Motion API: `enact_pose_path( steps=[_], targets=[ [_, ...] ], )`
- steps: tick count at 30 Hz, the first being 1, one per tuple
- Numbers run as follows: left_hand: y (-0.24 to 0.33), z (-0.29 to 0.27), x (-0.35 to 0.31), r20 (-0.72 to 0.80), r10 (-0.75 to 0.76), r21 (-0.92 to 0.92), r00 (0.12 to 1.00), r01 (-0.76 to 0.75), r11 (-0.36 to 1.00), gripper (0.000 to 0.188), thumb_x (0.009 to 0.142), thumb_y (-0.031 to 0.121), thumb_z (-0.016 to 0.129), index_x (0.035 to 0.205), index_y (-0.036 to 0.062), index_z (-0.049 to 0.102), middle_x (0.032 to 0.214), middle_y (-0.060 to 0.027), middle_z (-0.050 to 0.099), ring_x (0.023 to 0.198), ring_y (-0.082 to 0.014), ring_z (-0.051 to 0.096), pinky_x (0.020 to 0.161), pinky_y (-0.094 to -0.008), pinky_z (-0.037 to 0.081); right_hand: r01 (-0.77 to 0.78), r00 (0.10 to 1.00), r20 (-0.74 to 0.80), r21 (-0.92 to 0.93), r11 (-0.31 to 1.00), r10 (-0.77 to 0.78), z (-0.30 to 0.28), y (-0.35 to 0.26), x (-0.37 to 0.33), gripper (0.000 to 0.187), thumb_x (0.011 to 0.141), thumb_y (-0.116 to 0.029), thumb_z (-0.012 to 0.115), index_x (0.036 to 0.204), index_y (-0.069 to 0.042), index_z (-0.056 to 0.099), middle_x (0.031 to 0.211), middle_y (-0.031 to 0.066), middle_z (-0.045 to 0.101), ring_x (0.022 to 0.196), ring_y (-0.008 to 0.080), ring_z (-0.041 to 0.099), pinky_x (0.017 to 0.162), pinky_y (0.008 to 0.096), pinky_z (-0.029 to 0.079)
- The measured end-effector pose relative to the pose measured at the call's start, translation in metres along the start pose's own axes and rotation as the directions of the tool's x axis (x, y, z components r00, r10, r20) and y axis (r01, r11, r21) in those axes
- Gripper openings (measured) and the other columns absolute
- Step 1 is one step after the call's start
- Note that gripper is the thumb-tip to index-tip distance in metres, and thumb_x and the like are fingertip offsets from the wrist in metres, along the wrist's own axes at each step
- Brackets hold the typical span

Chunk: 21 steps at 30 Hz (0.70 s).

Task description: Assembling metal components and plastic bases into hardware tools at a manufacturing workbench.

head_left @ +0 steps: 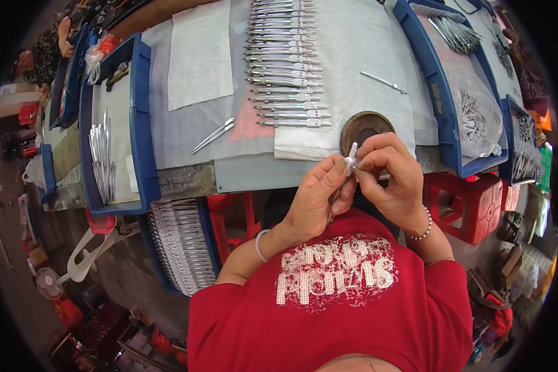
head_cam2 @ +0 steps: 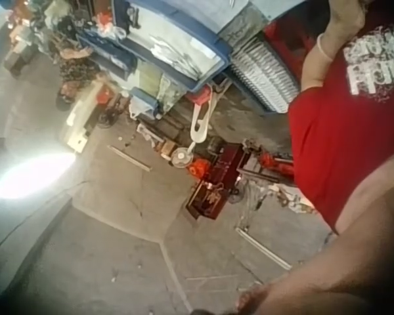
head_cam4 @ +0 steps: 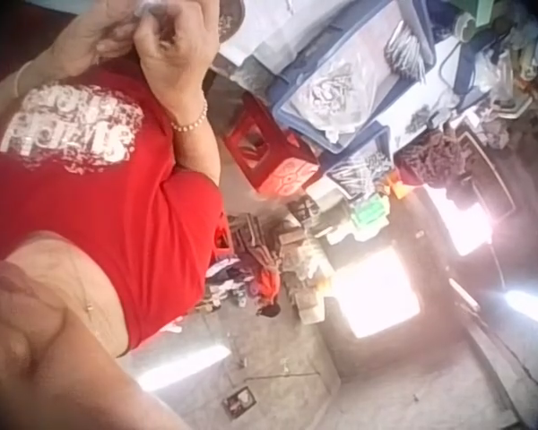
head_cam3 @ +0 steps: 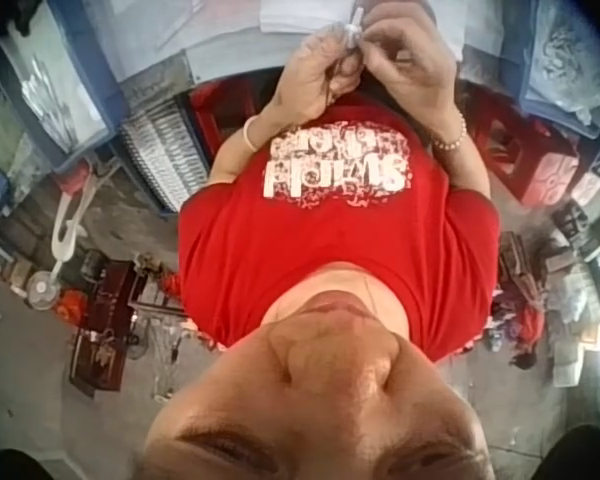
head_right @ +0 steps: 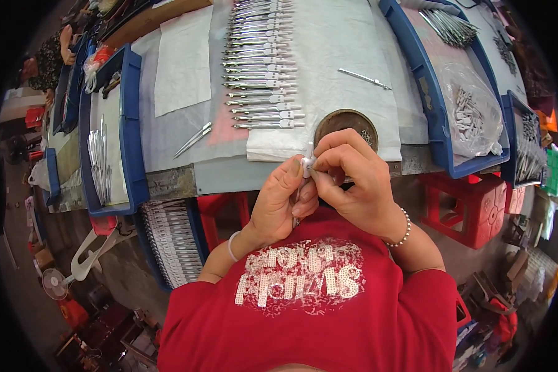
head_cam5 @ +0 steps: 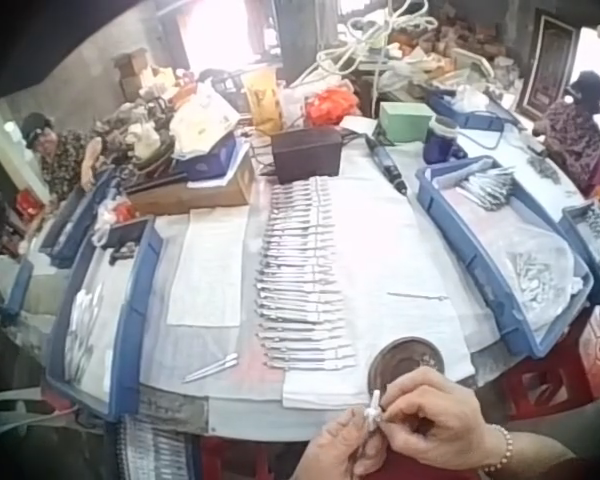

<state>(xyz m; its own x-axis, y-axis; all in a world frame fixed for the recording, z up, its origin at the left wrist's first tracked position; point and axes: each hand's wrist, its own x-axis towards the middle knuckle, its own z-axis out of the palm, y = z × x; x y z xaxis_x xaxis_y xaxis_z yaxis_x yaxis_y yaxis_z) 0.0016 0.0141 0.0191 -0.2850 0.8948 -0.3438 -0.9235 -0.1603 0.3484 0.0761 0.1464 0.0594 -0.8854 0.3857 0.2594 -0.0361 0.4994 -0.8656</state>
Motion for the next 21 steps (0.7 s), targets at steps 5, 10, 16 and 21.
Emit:
enact_pose_path(
  steps=[5,10,16,21],
  targets=[
    [-0.002,0.000,0.002,-0.002,0.015,0.049,1.000,-0.015,0.999,0.019,0.095,0.027,0.047,0.089,0.0091,0.049,0.064,0.0011,0.048,0.047,-0.0041,0.038,0.041,-0.0170,0.028,-0.060,0.998,-0.001,-0.030,0.998,0.060,-0.002,-0.003,-0.003,0.014,0.070,0.007,0.063,0.078,-0.002,0.054,0.087,0.0051,0.056,0.057,0.0073,0.052,0.049,0.0197,0.043],
    [-0.003,-0.001,0.002,0.007,0.022,0.052,1.000,-0.022,0.998,0.019,0.096,0.026,0.047,0.089,0.0088,0.050,0.064,0.0011,0.048,0.048,-0.0039,0.039,0.041,-0.0168,0.029,-0.034,0.998,0.050,-0.031,0.999,0.035,0.000,0.003,-0.008,0.017,0.074,0.007,0.060,0.086,-0.002,0.053,0.092,0.0052,0.055,0.065,0.0063,0.054,0.052,0.0198,0.044],
    [-0.004,-0.007,-0.002,0.128,-0.033,-0.051,0.991,0.040,0.998,0.019,0.096,0.025,0.047,0.093,0.0076,0.051,0.071,-0.0016,0.051,0.051,-0.0039,0.040,0.042,-0.0161,0.030,-0.486,0.872,0.276,0.581,0.653,0.403,-0.002,-0.006,-0.005,0.024,0.083,0.001,0.058,0.105,-0.002,0.047,0.107,0.0036,0.048,0.082,0.0034,0.049,0.067,0.0168,0.042],
    [-0.006,-0.003,-0.004,0.152,-0.059,-0.017,0.987,0.062,0.998,0.025,0.095,0.026,0.048,0.110,0.0070,0.052,0.078,-0.0030,0.052,0.054,-0.0038,0.041,0.043,-0.0151,0.032,-0.422,0.902,0.322,0.507,0.752,0.289,-0.001,0.010,-0.014,0.010,0.089,-0.005,0.055,0.098,-0.001,0.053,0.090,-0.0002,0.053,0.080,0.0031,0.047,0.068,0.0174,0.041]
  ],
)
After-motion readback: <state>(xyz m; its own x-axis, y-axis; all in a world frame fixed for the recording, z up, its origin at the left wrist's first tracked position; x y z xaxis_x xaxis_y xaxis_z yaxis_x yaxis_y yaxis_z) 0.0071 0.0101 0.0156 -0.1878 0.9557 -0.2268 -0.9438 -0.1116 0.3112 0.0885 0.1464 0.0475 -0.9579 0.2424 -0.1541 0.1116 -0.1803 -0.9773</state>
